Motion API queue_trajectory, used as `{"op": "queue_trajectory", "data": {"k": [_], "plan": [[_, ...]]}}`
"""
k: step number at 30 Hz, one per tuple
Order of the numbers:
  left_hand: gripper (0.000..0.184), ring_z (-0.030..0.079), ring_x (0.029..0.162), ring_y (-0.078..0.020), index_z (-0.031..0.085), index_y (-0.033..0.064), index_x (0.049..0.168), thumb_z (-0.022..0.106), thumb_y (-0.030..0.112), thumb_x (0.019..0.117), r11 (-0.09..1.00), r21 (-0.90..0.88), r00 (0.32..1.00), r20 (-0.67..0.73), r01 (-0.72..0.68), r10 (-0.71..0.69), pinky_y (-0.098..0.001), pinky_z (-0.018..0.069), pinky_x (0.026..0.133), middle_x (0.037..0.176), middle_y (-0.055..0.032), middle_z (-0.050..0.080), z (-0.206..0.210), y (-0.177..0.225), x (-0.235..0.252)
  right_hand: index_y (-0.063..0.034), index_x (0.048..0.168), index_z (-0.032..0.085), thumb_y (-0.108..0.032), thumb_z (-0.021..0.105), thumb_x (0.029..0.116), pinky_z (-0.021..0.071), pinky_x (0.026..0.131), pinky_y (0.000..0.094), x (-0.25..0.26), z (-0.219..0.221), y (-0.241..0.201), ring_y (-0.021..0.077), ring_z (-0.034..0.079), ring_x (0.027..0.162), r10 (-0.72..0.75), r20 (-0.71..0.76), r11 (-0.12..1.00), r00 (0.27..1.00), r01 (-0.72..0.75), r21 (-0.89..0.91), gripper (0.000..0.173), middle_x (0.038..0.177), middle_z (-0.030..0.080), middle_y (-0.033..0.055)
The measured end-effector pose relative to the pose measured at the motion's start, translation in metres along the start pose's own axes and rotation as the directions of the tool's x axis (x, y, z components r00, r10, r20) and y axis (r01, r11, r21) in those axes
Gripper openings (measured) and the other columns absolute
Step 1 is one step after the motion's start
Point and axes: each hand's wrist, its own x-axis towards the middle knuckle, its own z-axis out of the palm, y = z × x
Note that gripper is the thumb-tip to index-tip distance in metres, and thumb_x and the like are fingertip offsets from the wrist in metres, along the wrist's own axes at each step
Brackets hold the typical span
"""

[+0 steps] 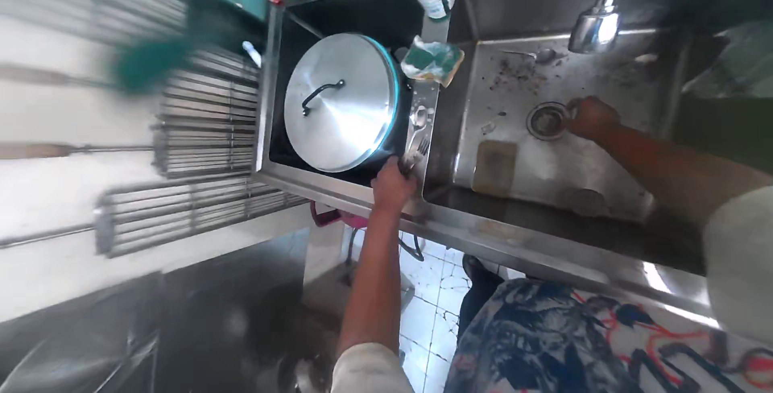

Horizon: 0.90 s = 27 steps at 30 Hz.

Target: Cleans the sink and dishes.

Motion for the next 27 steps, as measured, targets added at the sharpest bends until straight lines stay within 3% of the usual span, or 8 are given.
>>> {"op": "queue_trajectory", "data": {"k": [4,10,14,20,25,27], "plan": [[0.053,0.065,0.117,-0.0391,0.052,0.0052,0.144,0.064,0.029,0.0988,1.0,-0.002,0.999,0.035,0.014,-0.014,-0.0626,0.0475,0.101,0.121,-0.0208,0.069,0.001,-0.001,-0.002,0.0025,0.134,0.062,-0.012,0.071,0.0959,0.0454,0.099,0.0738,-0.012,-0.01,0.004,0.0572,0.054,0.126,-0.005,-0.011,1.0,1.0,0.005,0.01,0.042,0.139,0.053,0.0369],[0.038,0.065,0.118,-0.0358,0.063,0.0059,0.134,0.062,0.022,0.0999,0.998,0.05,0.999,0.017,-0.044,0.044,-0.0575,0.0511,0.1,0.127,-0.0189,0.067,0.001,-0.001,-0.004,0.0026,0.136,0.06,-0.011,0.069,0.0981,0.046,0.101,0.0711,-0.018,-0.007,0.013,0.0546,0.054,0.128,-0.012,0.022,1.0,1.0,0.012,0.008,0.041,0.139,0.054,0.0356],[0.039,0.065,0.119,-0.0363,0.06,0.0088,0.138,0.059,0.021,0.101,0.99,0.13,0.999,-0.005,-0.049,0.05,-0.0574,0.0527,0.098,0.132,-0.0188,0.065,0.002,0.005,-0.002,0.0036,0.133,0.062,-0.008,0.071,0.0953,0.0484,0.097,0.0703,-0.021,-0.002,0.012,0.0537,0.058,0.122,-0.027,0.03,1.0,0.999,0.027,-0.004,0.041,0.135,0.056,0.036],[0.035,0.065,0.118,-0.0377,0.061,0.002,0.134,0.055,0.016,0.1031,0.954,0.286,0.996,0.015,-0.086,0.085,-0.0546,0.0531,0.098,0.132,-0.0211,0.064,0.004,0.01,-0.008,0.0003,0.136,0.062,-0.01,0.07,0.0966,0.0472,0.101,0.0683,-0.03,-0.004,0.015,0.0522,0.054,0.128,-0.011,0.025,1.0,1.0,0.011,0.006,0.041,0.143,0.051,0.0339],[0.03,0.065,0.12,-0.0343,0.067,0.0044,0.127,0.053,0.018,0.103,0.966,0.233,0.994,0.039,-0.11,0.103,-0.0538,0.0519,0.1,0.131,-0.0174,0.066,0.0,0.011,-0.018,0.0008,0.141,0.058,-0.013,0.068,0.0994,0.0437,0.109,0.0643,-0.05,-0.021,0.007,0.0497,0.05,0.136,0.03,0.08,0.999,0.996,-0.028,-0.029,0.044,0.148,0.048,0.0333],[0.029,0.064,0.121,-0.0339,0.068,0.0036,0.124,0.052,0.018,0.1049,0.981,0.156,0.993,0.022,-0.12,0.118,-0.053,0.0498,0.104,0.128,-0.018,0.067,-0.003,0.012,-0.018,0.0008,0.139,0.06,-0.011,0.069,0.0982,0.0441,0.107,0.0659,-0.048,-0.018,0.014,0.0508,0.05,0.135,0.019,0.066,1.0,0.998,-0.018,-0.011,0.043,0.146,0.049,0.0334]]}}
